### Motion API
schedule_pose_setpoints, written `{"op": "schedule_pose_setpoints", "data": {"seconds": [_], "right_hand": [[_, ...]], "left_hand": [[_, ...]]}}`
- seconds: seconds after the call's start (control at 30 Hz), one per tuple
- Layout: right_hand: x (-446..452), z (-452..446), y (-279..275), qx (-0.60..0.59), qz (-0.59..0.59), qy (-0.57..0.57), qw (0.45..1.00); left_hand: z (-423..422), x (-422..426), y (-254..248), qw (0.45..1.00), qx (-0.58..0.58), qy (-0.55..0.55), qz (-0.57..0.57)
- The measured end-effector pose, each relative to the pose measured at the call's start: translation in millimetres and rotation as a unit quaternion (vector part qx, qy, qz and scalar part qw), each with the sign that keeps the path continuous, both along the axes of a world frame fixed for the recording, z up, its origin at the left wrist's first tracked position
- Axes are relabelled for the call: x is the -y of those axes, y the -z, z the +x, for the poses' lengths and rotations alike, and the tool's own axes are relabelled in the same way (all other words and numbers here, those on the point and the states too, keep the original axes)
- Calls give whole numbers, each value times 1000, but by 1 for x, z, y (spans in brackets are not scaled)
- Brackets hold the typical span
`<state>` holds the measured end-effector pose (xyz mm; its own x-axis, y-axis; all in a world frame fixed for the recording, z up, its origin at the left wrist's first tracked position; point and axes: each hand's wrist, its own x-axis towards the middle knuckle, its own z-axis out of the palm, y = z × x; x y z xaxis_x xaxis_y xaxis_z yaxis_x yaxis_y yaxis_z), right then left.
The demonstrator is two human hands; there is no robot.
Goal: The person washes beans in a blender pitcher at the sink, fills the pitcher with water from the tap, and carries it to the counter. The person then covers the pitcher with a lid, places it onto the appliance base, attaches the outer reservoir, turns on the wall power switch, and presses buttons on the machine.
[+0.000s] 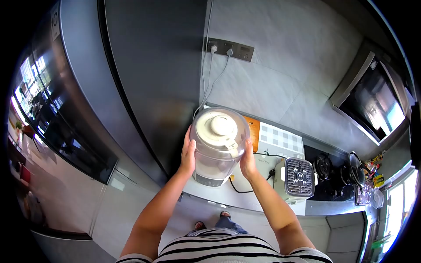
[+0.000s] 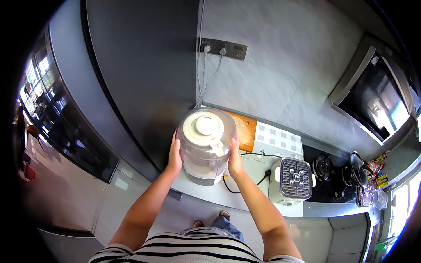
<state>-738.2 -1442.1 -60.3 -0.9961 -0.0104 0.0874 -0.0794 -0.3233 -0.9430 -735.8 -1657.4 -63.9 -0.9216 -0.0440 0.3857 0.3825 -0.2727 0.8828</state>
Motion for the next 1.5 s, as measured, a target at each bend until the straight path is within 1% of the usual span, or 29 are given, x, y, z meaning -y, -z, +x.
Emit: {"op": "schedule_pose_setpoints", "data": {"seconds": [0.07, 0.17, 0.2, 0.23, 0.3, 0.33, 0.47, 0.57, 0.6, 0.67, 0.7, 0.73, 0.77, 0.83, 0.87, 0.9, 0.97, 1.0, 1.07, 1.1, 1.17, 1.27, 1.33, 1.37, 1.43, 1.5], "right_hand": [[-7, 0, -5, 11, 15, -29, 999], [-15, -4, -20, -28, 63, -44, 997], [-6, 1, -36, -30, -2, -34, 999], [-3, 0, -39, -35, 18, -27, 999], [2, -3, -40, -45, 58, -13, 997], [2, -5, -33, -29, 58, 5, 998], [4, -6, -27, -51, 31, 0, 998], [0, -6, -19, -28, 71, 16, 997], [-4, -7, -23, -48, 97, -12, 994], [-14, -10, -13, -39, 126, -26, 991], [-19, -16, -12, -36, 139, -32, 989], [-25, -16, -29, -77, 140, -65, 985], [-32, -25, -39, -72, 161, -47, 983], [-46, -45, -55, -59, 203, -12, 977], [-54, -70, -46, -116, 211, 1, 971], [-55, -82, -54, -126, 268, 6, 955], [-57, -106, -72, -146, 380, 19, 913], [-59, -131, -62, -221, 418, 35, 880], [-57, -167, -66, -246, 485, 55, 837], [-55, -184, -70, -257, 517, 65, 814], [-52, -217, -82, -252, 573, 63, 777], [-39, -266, -104, -227, 653, 59, 720], [-30, -303, -108, -217, 705, 71, 672], [-27, -321, -113, -204, 720, 70, 660], [-18, -350, -122, -175, 748, 64, 637], [-11, -371, -128, -182, 762, 86, 615]], "left_hand": [[0, 3, -1, 1000, 21, 19, 6], [3, 7, -11, 998, 43, 43, 17], [2, 9, -9, 998, 41, 49, 13], [2, 9, -5, 998, 40, 41, 18], [1, 4, 2, 1000, 17, 9, -11], [0, 2, 4, 1000, 1, 6, -10], [0, 1, 10, 999, 2, -26, -39], [0, 3, 14, 1000, 18, -9, -8], [-3, 4, 13, 999, 4, 33, 28], [-3, 10, 10, 997, 21, 37, 62], [-7, 13, 3, 996, 28, 40, 77], [-13, 18, -12, 1000, 12, -11, 25], [-20, 20, -28, 999, 24, -40, 4], [-38, 18, -79, 995, 7, -39, -92], [-53, 15, -97, 995, -8, 10, -96], [-72, 10, -107, 992, -7, 51, -119], [-112, -6, -123, 965, -4, 91, -245], [-131, -16, -127, 946, -10, 95, -310], [-162, -37, -136, 901, -17, 92, -424], [-179, -45, -136, 881, -23, 81, -465], [-211, -59, -140, 825, -5, 44, -564], [-249, -72, -148, 777, 3, -6, -629], [-275, -77, -151, 758, 25, -28, -652], [-287, -79, -153, 748, 36, -40, -662], [-310, -79, -153, 757, 51, -43, -650], [-328, -81, -153, 763, 61, -45, -642]]}}
